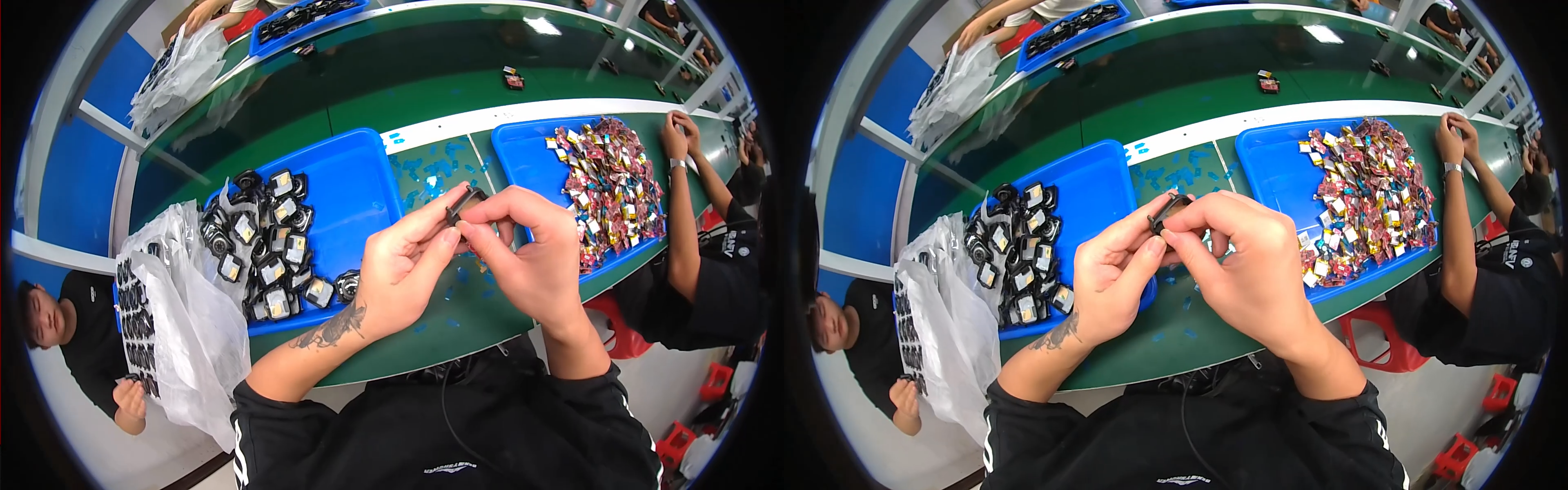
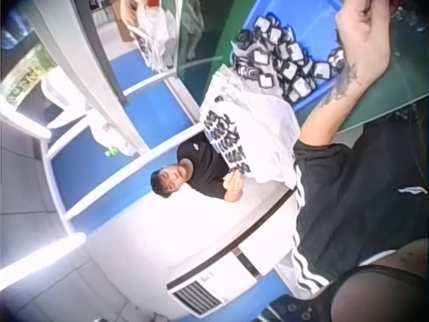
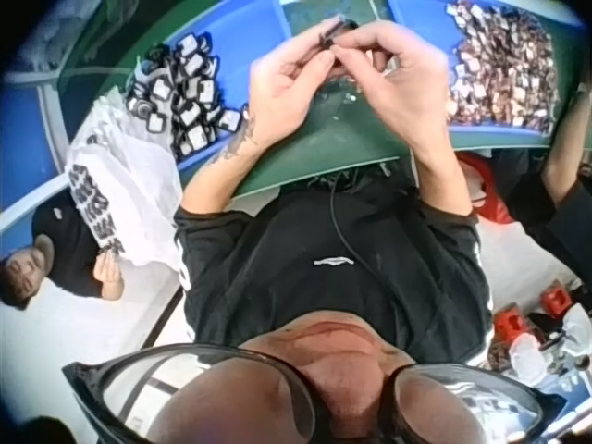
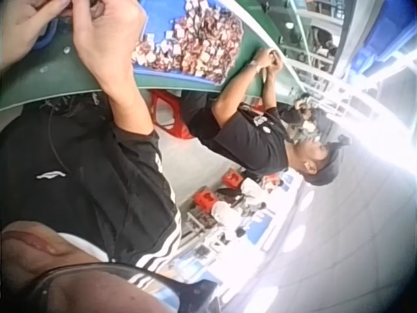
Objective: Assembling electronic components into plastic housings at a factory production line.
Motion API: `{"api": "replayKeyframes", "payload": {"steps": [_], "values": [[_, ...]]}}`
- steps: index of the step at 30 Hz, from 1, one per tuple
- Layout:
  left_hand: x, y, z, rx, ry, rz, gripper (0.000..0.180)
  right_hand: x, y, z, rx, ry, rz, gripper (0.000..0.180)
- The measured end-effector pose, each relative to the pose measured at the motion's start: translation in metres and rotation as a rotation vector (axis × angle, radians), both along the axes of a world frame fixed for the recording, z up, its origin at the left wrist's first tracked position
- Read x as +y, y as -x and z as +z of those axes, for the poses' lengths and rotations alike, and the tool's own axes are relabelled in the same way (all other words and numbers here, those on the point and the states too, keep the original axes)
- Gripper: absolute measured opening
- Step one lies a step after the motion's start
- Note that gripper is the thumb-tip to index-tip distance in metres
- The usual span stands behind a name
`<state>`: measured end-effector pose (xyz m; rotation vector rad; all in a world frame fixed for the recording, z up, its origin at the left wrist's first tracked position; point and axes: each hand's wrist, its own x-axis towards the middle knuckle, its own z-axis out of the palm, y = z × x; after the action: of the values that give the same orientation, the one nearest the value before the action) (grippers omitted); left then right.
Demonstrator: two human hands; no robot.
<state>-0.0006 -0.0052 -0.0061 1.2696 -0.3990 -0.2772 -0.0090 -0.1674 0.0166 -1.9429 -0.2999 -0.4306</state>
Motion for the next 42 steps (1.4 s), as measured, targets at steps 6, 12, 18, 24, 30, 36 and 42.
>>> {"api": "replayKeyframes", "payload": {"steps": [6, 12, 18, 24, 30, 36, 42], "values": [[-0.001, 0.003, 0.003, -0.018, -0.01, -0.023, 0.04, -0.006, -0.004, 0.0, -0.201, 0.134, -0.012, 0.017], [-0.003, 0.003, -0.002, -0.086, -0.015, 0.001, 0.039, 0.0, -0.003, -0.007, -0.187, 0.017, -0.033, 0.032], [-0.004, 0.0, -0.005, -0.034, 0.009, 0.046, 0.039, -0.002, -0.008, -0.013, -0.106, -0.014, -0.034, 0.026], [-0.008, -0.009, -0.003, 0.026, 0.099, 0.27, 0.038, -0.008, 0.017, -0.019, 0.154, -0.338, -0.02, 0.032], [-0.004, -0.003, 0.003, -0.01, 0.134, 0.188, 0.046, -0.005, 0.008, -0.025, 0.243, -0.373, 0.01, 0.016], [0.008, -0.016, 0.004, -0.597, -0.345, 0.179, 0.028, -0.014, 0.01, -0.017, 0.405, -0.517, 0.131, 0.008], [0.015, -0.021, 0.008, -0.541, -0.544, 0.008, 0.021, -0.02, 0.008, -0.021, 0.275, -0.493, 0.172, 0.006]]}}
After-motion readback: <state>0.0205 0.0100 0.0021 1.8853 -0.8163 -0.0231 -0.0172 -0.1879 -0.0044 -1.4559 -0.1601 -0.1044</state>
